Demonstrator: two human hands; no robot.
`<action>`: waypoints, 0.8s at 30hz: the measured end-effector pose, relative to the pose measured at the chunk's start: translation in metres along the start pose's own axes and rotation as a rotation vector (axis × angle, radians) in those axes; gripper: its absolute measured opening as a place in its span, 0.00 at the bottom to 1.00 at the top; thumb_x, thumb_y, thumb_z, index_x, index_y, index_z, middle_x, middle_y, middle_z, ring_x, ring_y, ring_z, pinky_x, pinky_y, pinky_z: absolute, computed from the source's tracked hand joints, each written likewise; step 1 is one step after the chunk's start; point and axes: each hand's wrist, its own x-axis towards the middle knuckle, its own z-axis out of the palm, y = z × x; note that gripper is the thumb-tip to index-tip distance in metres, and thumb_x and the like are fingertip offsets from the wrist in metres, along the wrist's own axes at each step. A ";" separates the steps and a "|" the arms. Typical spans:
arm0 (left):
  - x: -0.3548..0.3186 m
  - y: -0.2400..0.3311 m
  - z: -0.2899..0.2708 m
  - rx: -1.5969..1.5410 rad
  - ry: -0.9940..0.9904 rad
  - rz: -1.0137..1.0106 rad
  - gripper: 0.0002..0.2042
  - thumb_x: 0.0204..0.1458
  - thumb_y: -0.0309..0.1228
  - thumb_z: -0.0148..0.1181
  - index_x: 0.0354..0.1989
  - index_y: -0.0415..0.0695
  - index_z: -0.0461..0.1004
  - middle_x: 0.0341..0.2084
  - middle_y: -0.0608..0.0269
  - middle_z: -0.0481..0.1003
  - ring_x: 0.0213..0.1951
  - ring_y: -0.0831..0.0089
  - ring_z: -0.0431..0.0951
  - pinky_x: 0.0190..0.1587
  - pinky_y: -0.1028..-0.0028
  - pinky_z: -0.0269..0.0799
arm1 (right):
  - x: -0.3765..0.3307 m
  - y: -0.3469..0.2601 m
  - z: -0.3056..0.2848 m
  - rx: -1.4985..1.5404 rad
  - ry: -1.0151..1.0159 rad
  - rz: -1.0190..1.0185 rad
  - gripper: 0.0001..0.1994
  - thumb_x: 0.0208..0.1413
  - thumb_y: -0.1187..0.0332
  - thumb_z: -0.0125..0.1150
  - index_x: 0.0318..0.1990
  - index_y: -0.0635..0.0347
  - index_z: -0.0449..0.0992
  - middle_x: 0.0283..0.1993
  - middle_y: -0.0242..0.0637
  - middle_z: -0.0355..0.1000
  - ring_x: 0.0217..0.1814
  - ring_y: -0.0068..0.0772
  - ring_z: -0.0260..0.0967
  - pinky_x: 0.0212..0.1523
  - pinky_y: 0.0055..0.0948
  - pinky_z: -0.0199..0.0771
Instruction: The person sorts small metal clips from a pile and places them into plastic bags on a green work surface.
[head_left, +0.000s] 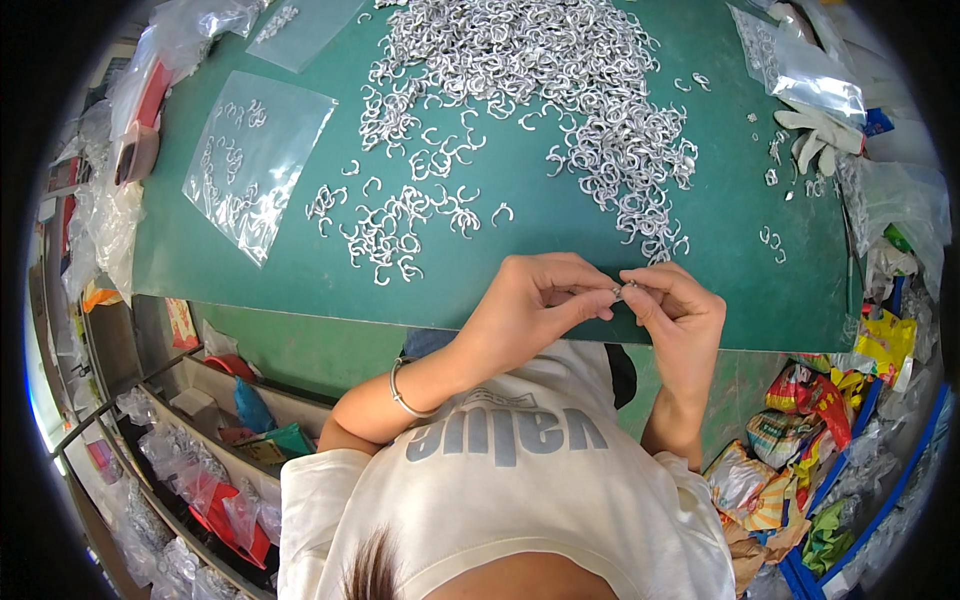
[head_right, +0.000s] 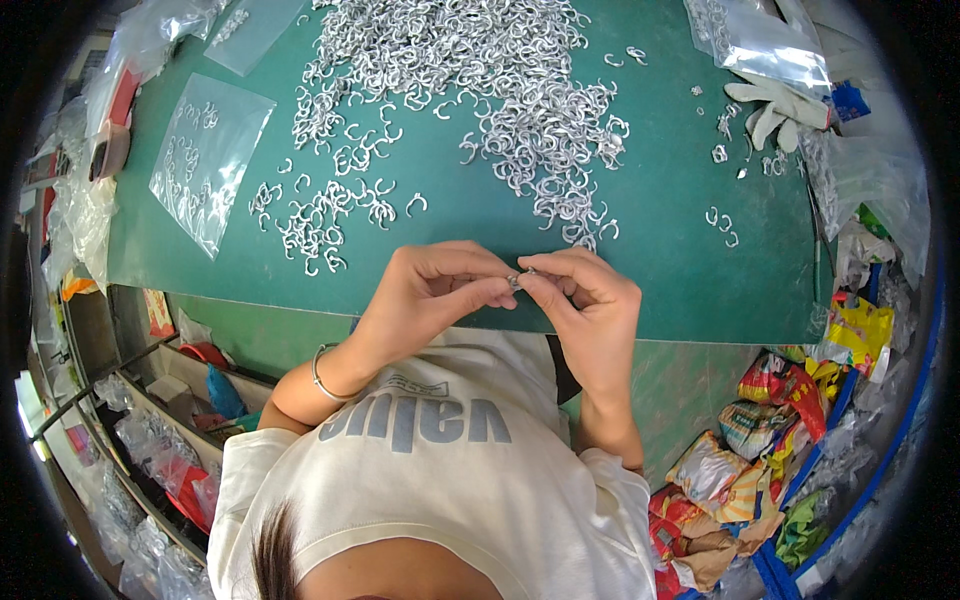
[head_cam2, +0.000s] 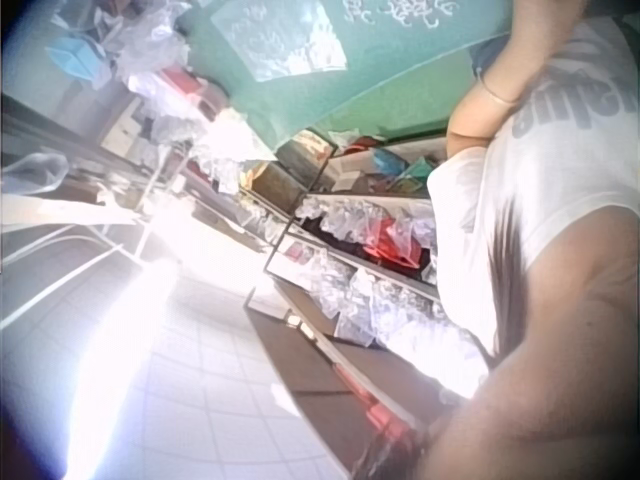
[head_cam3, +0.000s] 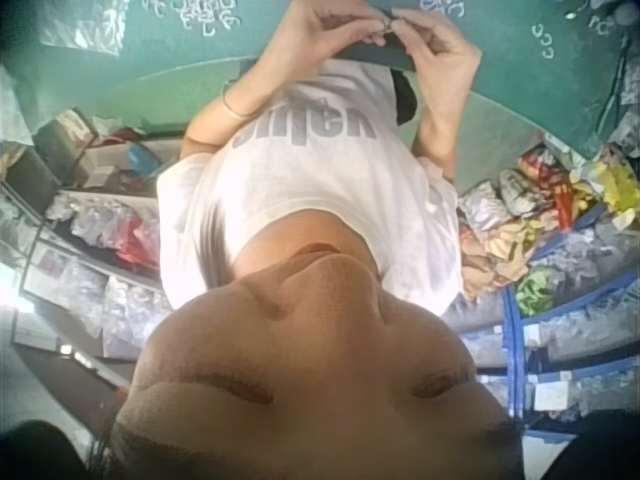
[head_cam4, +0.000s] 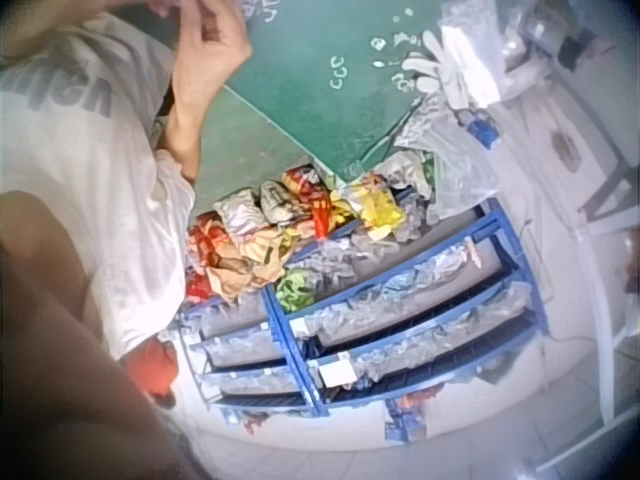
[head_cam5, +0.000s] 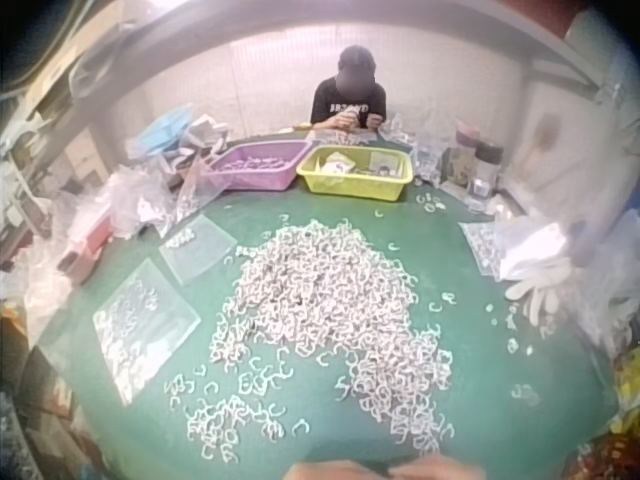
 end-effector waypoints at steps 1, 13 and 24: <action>0.000 -0.001 0.000 0.043 0.014 0.042 0.06 0.51 0.19 0.57 0.36 0.32 0.77 0.33 0.57 0.74 0.34 0.76 0.76 0.37 0.80 0.73 | 0.000 0.000 0.000 0.008 -0.006 0.001 0.07 0.46 0.84 0.61 0.35 0.69 0.78 0.33 0.35 0.72 0.29 0.15 0.66 0.27 0.13 0.64; 0.000 -0.007 -0.002 0.204 0.044 0.099 0.05 0.50 0.18 0.57 0.35 0.31 0.76 0.31 0.58 0.74 0.32 0.76 0.77 0.34 0.82 0.73 | 0.002 0.004 -0.001 0.020 -0.057 0.084 0.05 0.47 0.83 0.61 0.33 0.69 0.77 0.31 0.35 0.73 0.25 0.14 0.66 0.22 0.12 0.63; 0.007 -0.014 -0.016 -0.318 -0.014 -0.265 0.08 0.51 0.23 0.58 0.37 0.32 0.76 0.27 0.53 0.78 0.30 0.71 0.79 0.37 0.77 0.77 | 0.005 0.016 -0.004 0.359 -0.128 0.233 0.07 0.52 0.79 0.58 0.38 0.72 0.76 0.30 0.39 0.74 0.27 0.22 0.69 0.19 0.18 0.68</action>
